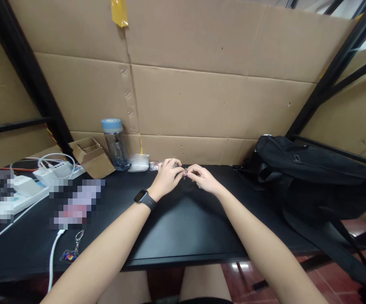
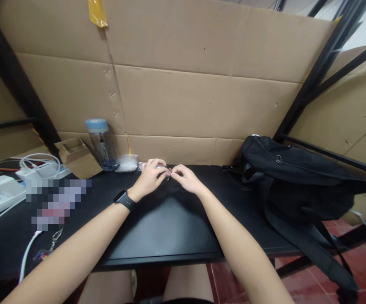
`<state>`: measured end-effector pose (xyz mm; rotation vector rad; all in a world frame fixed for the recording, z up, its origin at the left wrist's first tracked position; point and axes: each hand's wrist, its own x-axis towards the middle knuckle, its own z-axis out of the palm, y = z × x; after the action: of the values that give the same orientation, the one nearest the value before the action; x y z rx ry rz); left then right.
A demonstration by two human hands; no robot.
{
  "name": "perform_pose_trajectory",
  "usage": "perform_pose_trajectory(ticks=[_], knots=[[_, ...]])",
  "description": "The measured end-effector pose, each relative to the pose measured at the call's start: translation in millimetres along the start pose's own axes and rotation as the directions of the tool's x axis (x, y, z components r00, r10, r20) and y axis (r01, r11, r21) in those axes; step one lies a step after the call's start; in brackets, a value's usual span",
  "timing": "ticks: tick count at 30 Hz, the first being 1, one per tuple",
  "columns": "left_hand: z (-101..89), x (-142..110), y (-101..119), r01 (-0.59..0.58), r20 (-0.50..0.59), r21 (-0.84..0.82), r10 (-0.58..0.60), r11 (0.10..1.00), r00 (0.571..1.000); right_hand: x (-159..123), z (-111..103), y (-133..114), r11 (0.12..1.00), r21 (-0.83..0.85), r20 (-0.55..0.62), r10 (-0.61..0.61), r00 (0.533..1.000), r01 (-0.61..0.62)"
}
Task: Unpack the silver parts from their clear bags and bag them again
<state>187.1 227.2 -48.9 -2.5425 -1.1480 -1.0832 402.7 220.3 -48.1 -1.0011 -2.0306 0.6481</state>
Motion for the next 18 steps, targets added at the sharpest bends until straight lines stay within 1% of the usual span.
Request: perform_pose_trajectory(ticks=[1,3,5,8,10,11,14,15,16,18], knots=[[0.0,0,-6,0.029,0.030,0.019,-0.030,0.999,0.999,0,-1,2,0.998,-0.065,0.006,-0.017,1.000,0.018],[-1.1,-1,-22,0.129,0.090,0.094,-0.138,0.987,0.986,0,-3,5,0.979,-0.198,0.020,-0.050,0.999,0.053],[-5.2,-4,-42,0.240,0.131,0.206,-0.270,0.949,0.954,0,-7,8,0.959,-0.274,0.026,-0.071,0.997,0.076],[-18.1,-9,-73,0.360,0.130,0.342,-0.423,0.868,0.897,0,-11,8,0.957,-0.280,0.010,-0.074,0.997,0.074],[-29.0,-12,-91,0.420,0.118,0.372,-0.491,0.828,0.863,0,-13,7,0.957,-0.281,-0.004,-0.072,0.997,0.068],[-34.0,-14,-98,0.442,0.132,0.381,-0.520,0.813,0.844,-1,-13,6,0.958,-0.281,-0.008,-0.070,0.998,0.065],[-44.6,-16,-114,0.496,0.197,0.424,-0.612,0.758,0.766,-1,-14,5,0.960,-0.274,0.000,-0.061,0.998,0.059],[-46.6,-17,-116,0.507,0.205,0.439,-0.632,0.742,0.747,-1,-14,5,0.960,-0.273,0.009,-0.059,0.998,0.059],[-48.0,-17,-118,0.515,0.205,0.450,-0.645,0.730,0.736,-1,-15,5,0.960,-0.272,0.020,-0.058,0.998,0.061],[-49.9,-17,-118,0.524,0.191,0.460,-0.656,0.717,0.730,-1,-16,5,0.961,-0.268,0.034,-0.057,0.998,0.065]])
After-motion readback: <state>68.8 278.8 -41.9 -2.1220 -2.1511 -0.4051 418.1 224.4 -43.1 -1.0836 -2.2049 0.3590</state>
